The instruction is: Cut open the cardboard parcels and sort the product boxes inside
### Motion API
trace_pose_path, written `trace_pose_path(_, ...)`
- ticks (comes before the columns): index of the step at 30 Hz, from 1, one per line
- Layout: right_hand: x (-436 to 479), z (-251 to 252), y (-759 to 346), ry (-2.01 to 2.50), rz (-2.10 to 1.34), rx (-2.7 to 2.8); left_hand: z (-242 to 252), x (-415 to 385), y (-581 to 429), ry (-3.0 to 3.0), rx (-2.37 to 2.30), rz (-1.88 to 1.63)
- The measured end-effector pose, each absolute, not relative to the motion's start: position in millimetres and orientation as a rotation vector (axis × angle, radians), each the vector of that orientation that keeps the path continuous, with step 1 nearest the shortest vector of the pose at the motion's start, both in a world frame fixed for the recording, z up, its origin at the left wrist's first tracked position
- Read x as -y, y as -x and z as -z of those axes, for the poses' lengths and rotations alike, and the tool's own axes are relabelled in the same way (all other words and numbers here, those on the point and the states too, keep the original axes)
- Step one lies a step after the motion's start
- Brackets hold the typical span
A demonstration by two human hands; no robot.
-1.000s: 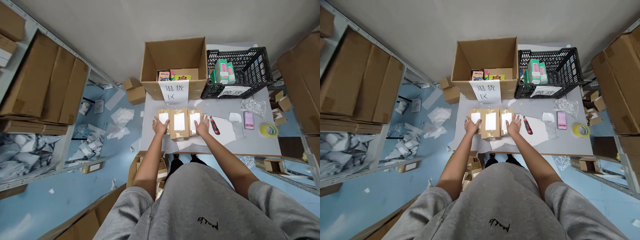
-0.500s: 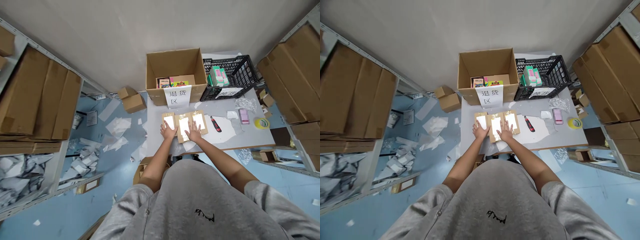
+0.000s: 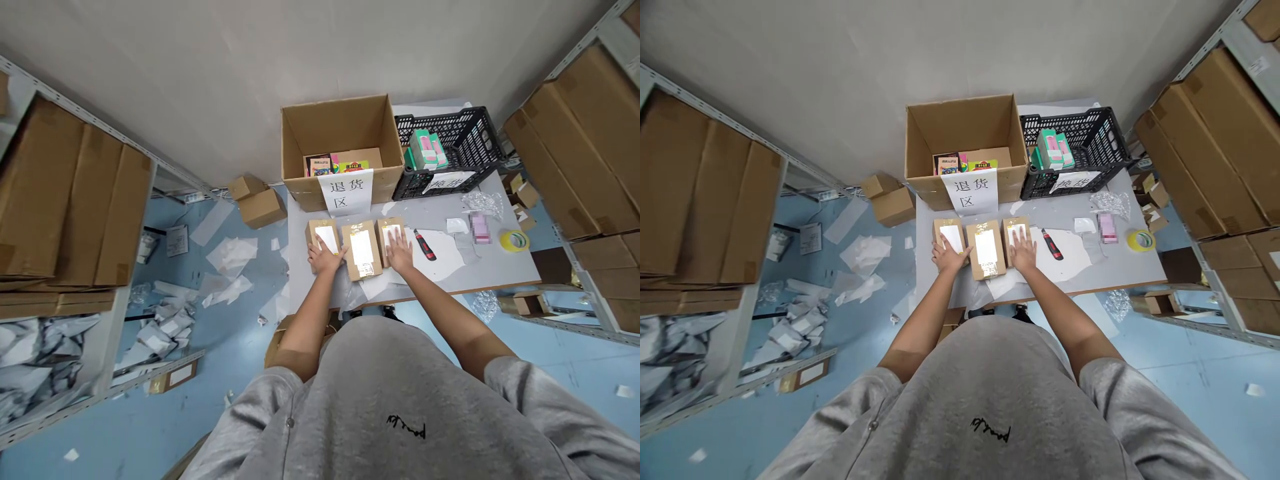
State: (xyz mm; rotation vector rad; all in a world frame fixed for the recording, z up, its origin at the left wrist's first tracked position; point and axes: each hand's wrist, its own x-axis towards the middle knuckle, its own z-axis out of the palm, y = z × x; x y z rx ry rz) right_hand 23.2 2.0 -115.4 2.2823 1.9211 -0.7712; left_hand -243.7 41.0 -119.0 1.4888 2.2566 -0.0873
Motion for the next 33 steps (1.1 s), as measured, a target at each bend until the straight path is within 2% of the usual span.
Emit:
trace_pose_path(5, -6, 129, -52, -2.464, 0.916, -1.516, 117, -32, 251, -1.393, -2.368, 0.063)
trace_pose_path(17, -11, 157, -34, -2.479, 0.925, -1.650, 126, -11, 125, -1.626, -2.129, 0.113)
trace_pose_path(28, -18, 162, -37, -2.426, 1.023, -1.646, 126, -33, 138, -1.670, -2.253, -0.110)
trace_pose_path(33, -15, 171, -36, -2.503, 1.082, -1.625, 128, -45, 158, -1.709, -2.226, -0.091)
